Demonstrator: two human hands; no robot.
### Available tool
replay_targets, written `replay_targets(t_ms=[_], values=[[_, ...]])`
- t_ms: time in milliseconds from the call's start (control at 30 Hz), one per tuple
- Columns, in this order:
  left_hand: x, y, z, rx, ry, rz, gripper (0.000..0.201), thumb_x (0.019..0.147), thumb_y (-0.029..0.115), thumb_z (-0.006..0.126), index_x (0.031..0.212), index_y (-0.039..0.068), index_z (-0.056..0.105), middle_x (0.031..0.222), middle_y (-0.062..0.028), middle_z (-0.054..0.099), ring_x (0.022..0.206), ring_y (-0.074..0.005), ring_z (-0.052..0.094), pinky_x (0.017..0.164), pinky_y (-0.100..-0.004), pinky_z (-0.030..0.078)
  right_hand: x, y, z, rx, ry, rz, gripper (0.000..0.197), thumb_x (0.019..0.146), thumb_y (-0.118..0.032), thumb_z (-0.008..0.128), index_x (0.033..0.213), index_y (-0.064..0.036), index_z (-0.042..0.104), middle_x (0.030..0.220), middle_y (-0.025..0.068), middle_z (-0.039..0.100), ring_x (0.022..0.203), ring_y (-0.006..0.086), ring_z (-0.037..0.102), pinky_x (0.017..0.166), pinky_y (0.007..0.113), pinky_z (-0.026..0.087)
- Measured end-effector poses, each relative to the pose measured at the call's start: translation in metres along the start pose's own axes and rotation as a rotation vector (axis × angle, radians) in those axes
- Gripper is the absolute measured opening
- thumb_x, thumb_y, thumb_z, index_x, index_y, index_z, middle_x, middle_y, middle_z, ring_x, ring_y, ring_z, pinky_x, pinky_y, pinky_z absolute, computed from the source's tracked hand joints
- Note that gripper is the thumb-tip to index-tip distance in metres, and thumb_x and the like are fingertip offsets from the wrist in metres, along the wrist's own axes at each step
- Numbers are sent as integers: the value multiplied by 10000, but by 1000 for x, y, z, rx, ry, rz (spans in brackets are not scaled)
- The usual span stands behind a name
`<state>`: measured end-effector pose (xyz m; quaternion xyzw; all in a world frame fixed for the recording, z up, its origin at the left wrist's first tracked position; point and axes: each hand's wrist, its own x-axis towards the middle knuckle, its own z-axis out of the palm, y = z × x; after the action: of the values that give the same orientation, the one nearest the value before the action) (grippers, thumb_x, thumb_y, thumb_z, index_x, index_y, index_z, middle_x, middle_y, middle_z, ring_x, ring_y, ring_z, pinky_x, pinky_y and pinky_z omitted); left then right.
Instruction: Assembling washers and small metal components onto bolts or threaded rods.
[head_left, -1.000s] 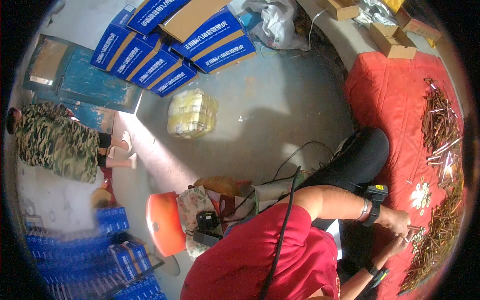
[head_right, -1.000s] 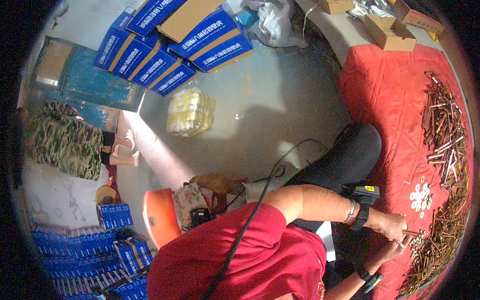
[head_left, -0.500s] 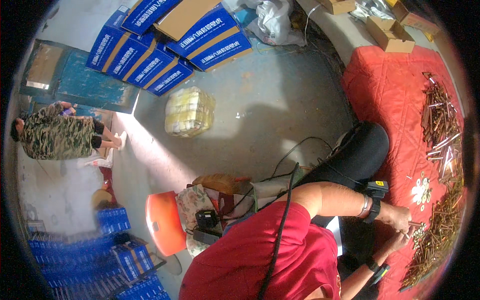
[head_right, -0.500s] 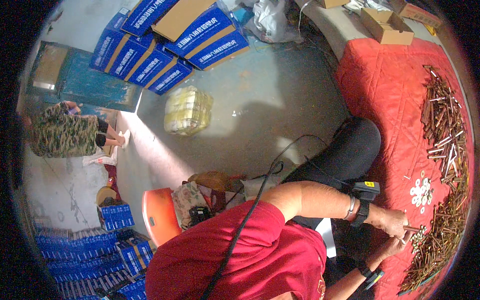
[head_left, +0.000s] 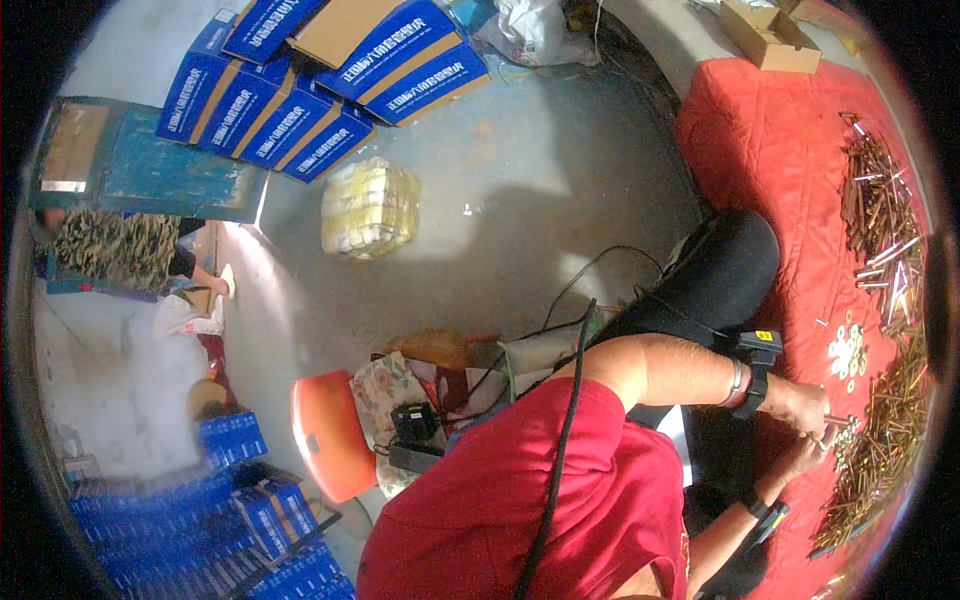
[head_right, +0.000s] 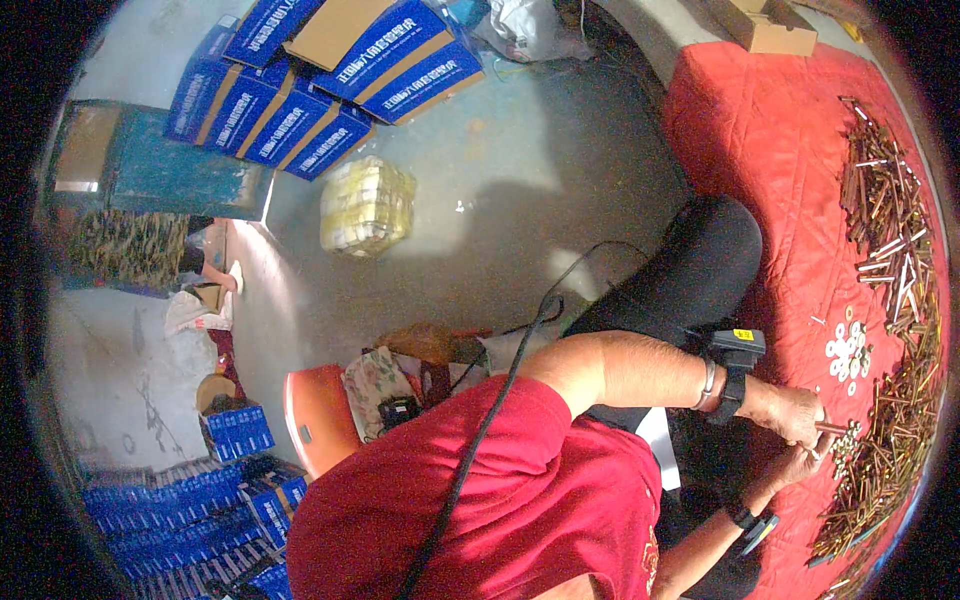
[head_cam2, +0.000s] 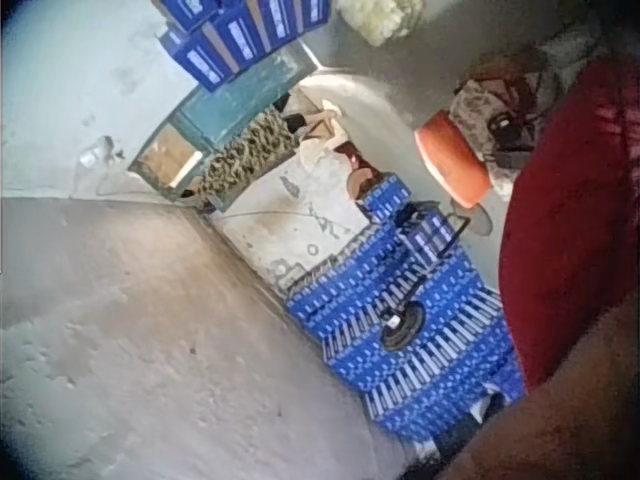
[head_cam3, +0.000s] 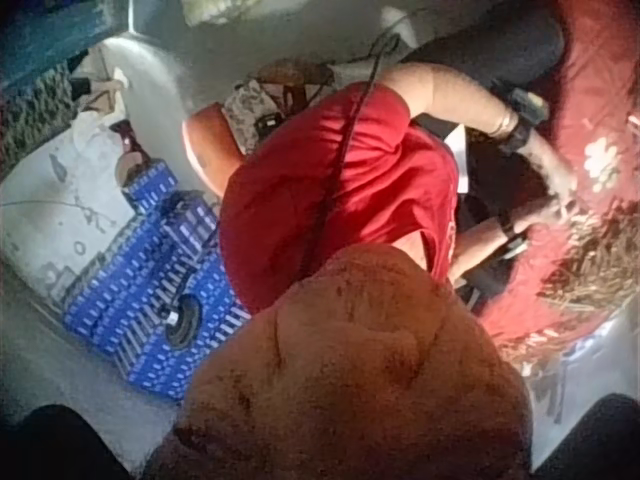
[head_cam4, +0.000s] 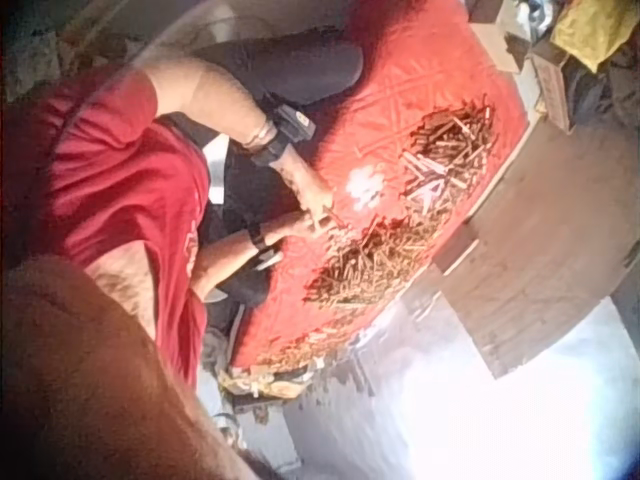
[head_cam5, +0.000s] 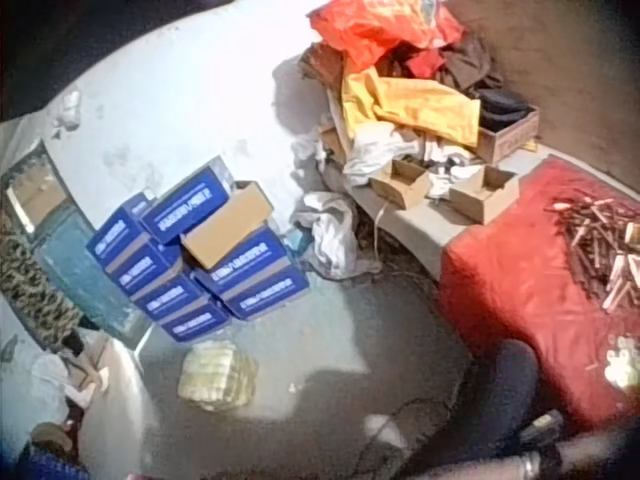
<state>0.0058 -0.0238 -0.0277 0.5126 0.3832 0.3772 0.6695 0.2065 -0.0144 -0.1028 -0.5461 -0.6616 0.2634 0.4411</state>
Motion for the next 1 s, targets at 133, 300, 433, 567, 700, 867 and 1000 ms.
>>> replay_targets(t_ms=[133, 300, 433, 567, 700, 867, 1000], values=[[-2, 0, 1, -22, 1, 2, 240, 674, 202, 635, 817, 13, 672, 676, -102, 657, 621, -203, 620, 575, -333, 481, 1, 2, -3, -45, -12, -4, 439, 867, -146, 547, 1242, 63, 455, 1099, 108, 559, 927, 182, 536, 787, 296, 459], [-1, 1, 3, -30, 3, 4, 249, 676, 197, 634, 840, 15, 675, 696, -107, 662, 636, -200, 627, 585, -332, 485, 1, 5, -4, 19, -1, -19, 415, 869, -144, 540, 1219, 66, 469, 1058, 97, 561, 904, 175, 535, 759, 291, 456], [1, -3, 3, -69, -6, 46, 248, 676, 188, 631, 852, 20, 676, 720, -116, 665, 655, -206, 631, 602, -334, 489, 0, -7, 3, 30, 56, 57, 417, 852, -187, 600, 1206, 20, 523, 1073, 80, 589, 907, 169, 553, 765, 298, 463], [2, -3, 3, -9, -2, 40, 257, 673, 189, 632, 867, 27, 677, 738, -121, 667, 672, -210, 634, 616, -335, 490, -1, -11, 3, 47, 63, 26, 422, 850, -196, 606, 1205, 17, 525, 1072, 85, 592, 914, 172, 559, 779, 298, 463], [0, 1, 1, 74, -13, -33, 270, 668, 197, 634, 878, 33, 675, 743, -127, 668, 683, -216, 635, 622, -341, 488, 0, -17, 6, -55, 44, -60, 389, 867, -182, 531, 1184, 41, 506, 1014, 116, 603, 870, 197, 560, 759, 310, 456], [-1, 0, 4, 76, -20, -41, 248, 660, 183, 635, 857, 37, 675, 712, -111, 660, 651, -206, 625, 602, -334, 486, 0, -19, 4, -111, 41, -88, 393, 868, -200, 526, 1179, 39, 509, 1010, 123, 606, 865, 201, 562, 760, 314, 455], [4, -8, 6, 16, 1, -16, 193, 657, 140, 636, 812, 34, 676, 671, -87, 647, 609, -178, 609, 549, -316, 479, 1, -23, 8, -146, 29, -126, 396, 869, -214, 522, 1175, 37, 511, 1006, 128, 609, 861, 204, 565, 760, 317, 454]])
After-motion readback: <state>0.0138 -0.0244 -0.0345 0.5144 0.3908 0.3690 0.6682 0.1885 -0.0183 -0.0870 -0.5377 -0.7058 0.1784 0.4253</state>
